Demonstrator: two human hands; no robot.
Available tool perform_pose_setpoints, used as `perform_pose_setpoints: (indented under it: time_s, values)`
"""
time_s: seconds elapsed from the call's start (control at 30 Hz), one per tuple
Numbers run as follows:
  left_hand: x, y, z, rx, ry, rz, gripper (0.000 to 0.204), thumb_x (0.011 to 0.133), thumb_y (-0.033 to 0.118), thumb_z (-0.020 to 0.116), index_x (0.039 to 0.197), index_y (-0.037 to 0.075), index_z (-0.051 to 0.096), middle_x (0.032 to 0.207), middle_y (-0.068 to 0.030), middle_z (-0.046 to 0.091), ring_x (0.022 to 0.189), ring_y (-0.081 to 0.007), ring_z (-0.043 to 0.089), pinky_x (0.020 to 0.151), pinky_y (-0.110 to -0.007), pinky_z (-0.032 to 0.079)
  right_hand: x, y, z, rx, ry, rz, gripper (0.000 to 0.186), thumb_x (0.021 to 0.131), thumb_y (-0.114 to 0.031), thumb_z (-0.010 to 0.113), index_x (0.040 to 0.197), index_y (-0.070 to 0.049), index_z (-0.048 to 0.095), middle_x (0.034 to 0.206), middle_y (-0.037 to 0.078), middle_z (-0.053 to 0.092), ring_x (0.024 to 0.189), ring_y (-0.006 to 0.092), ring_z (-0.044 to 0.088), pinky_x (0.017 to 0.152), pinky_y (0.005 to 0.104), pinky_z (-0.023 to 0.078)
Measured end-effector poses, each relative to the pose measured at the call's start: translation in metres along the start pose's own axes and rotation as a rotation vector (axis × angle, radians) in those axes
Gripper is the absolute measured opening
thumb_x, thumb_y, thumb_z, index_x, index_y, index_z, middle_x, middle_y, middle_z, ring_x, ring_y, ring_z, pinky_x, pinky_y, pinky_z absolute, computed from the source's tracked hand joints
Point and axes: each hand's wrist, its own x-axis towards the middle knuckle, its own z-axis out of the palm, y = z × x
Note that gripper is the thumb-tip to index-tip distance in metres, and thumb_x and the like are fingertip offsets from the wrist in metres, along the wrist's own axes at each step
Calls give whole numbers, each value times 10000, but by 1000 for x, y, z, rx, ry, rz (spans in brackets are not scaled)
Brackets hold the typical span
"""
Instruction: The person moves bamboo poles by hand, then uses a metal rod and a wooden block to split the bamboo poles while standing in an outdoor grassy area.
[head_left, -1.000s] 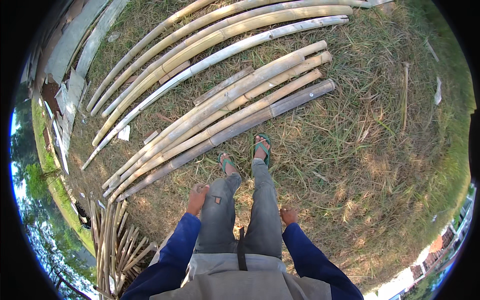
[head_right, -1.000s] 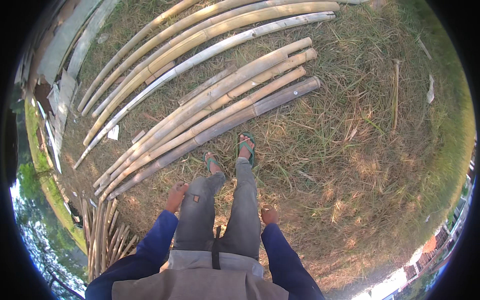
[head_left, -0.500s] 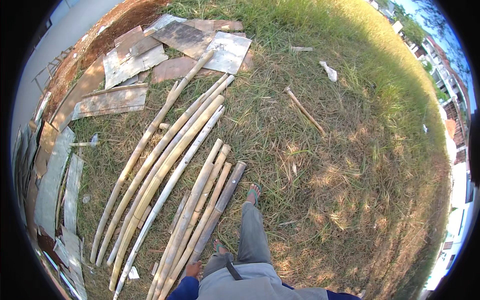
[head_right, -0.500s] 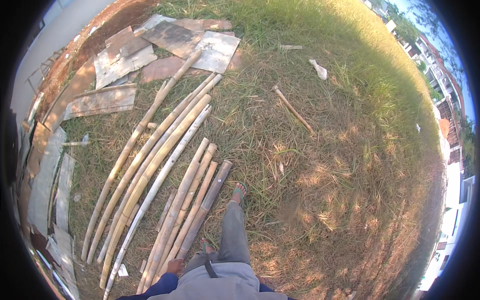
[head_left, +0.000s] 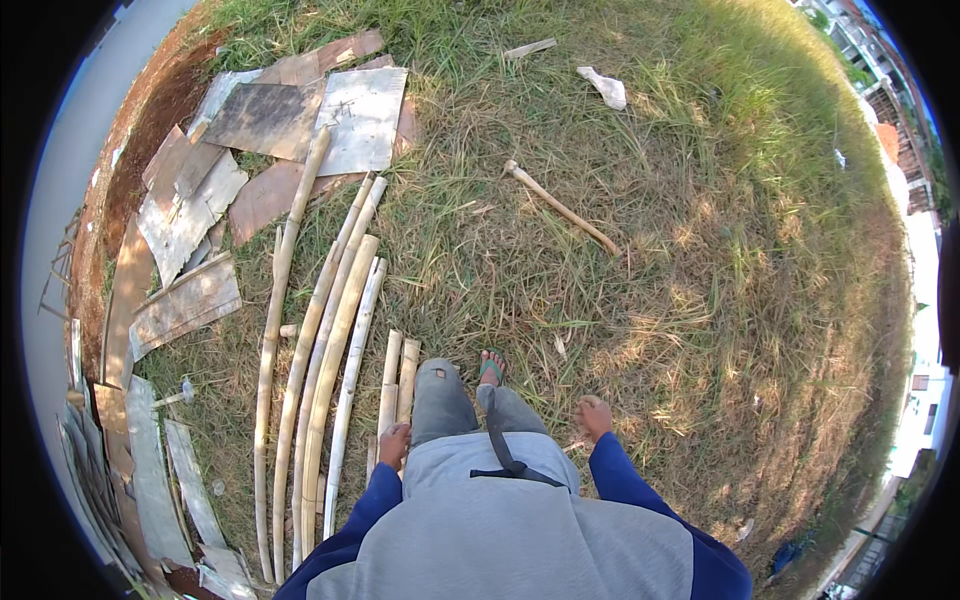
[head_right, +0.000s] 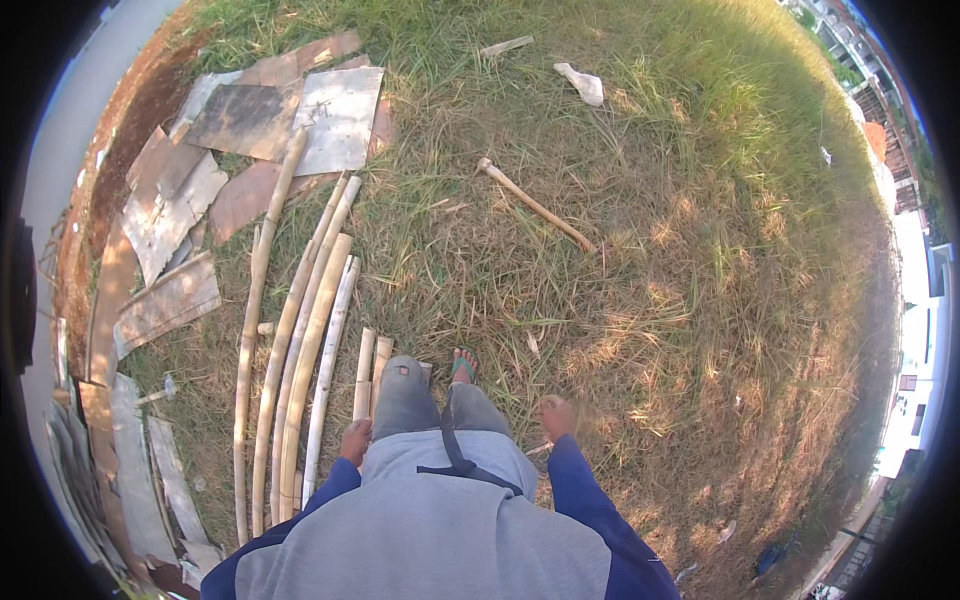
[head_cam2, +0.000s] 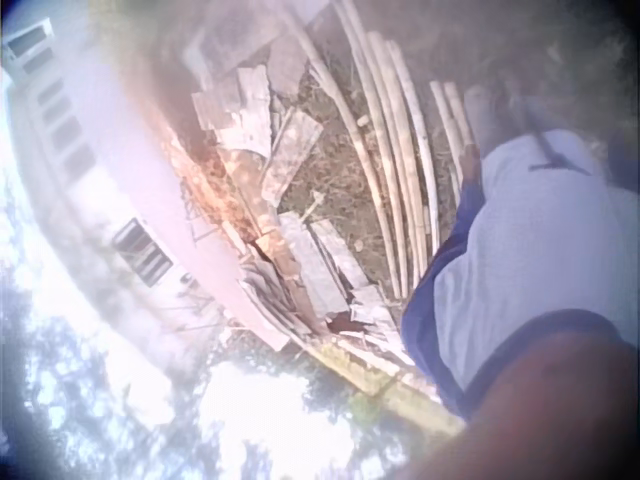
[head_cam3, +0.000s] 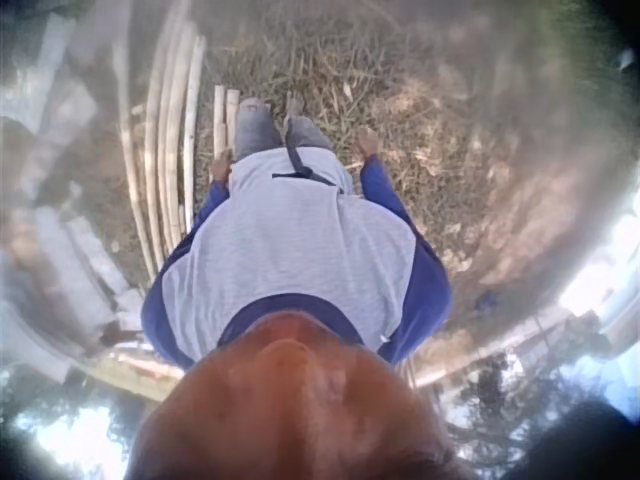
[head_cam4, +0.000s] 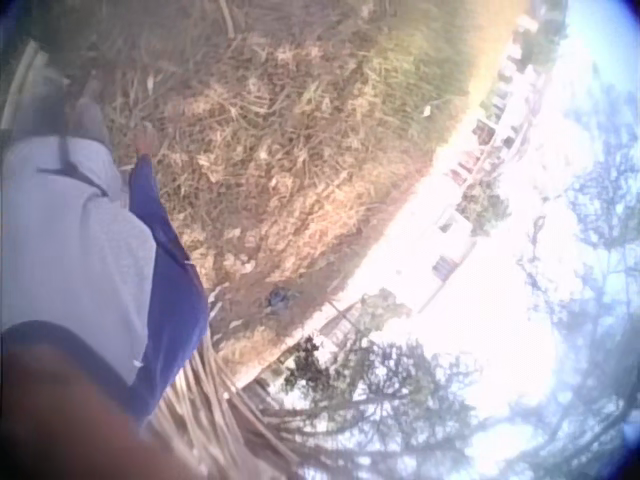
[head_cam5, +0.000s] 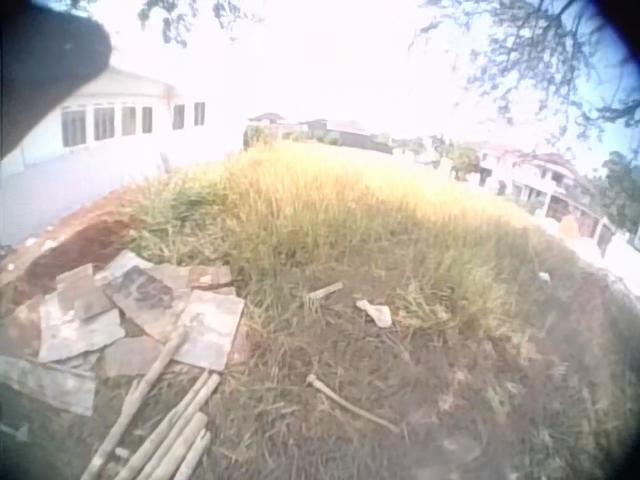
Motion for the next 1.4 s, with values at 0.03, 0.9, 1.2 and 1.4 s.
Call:
perform_pose_setpoints:
  time_s: [0.03, 0.9, 1.2, 1.4]
  values:
    - [28, 24, 22, 48, -54, 104, 334, 924, 310, 626, 1107, 31, 655, 891, -101, 682, 676, -188, 649, 499, -351, 479, 32, -31, -23, -16, 84, -58, 248, 929, -177, 560, 1092, -16, 656, 840, 70, 694, 691, 148, 666, 585, 284, 526]
    - [572, 948, 204, 282, 153, 420, 366, 925, 291, 636, 1136, -6, 599, 942, -101, 697, 774, -165, 676, 600, -283, 537, 599, -906, 75, -8, 64, -364, 232, 917, -151, 590, 1068, 0, 679, 787, 65, 700, 640, 113, 656, 535, 262, 513]
    - [851, 1146, 427, 23, -275, 95, 255, 959, 187, 576, 1086, -28, 626, 891, -83, 689, 741, -153, 675, 636, -265, 544, 1045, -1121, 162, -196, -143, -329, 215, 903, -143, 584, 1056, -29, 682, 769, 47, 680, 616, 111, 634, 532, 273, 514]
    - [1194, 1248, 576, 240, -106, 231, 293, 935, 230, 584, 1033, -36, 661, 849, -145, 697, 752, -247, 683, 740, -351, 540, 1333, -1072, 181, 29, -16, 81, 390, 882, -191, 617, 1194, 43, 599, 863, 157, 695, 658, 185, 693, 516, 327, 558]
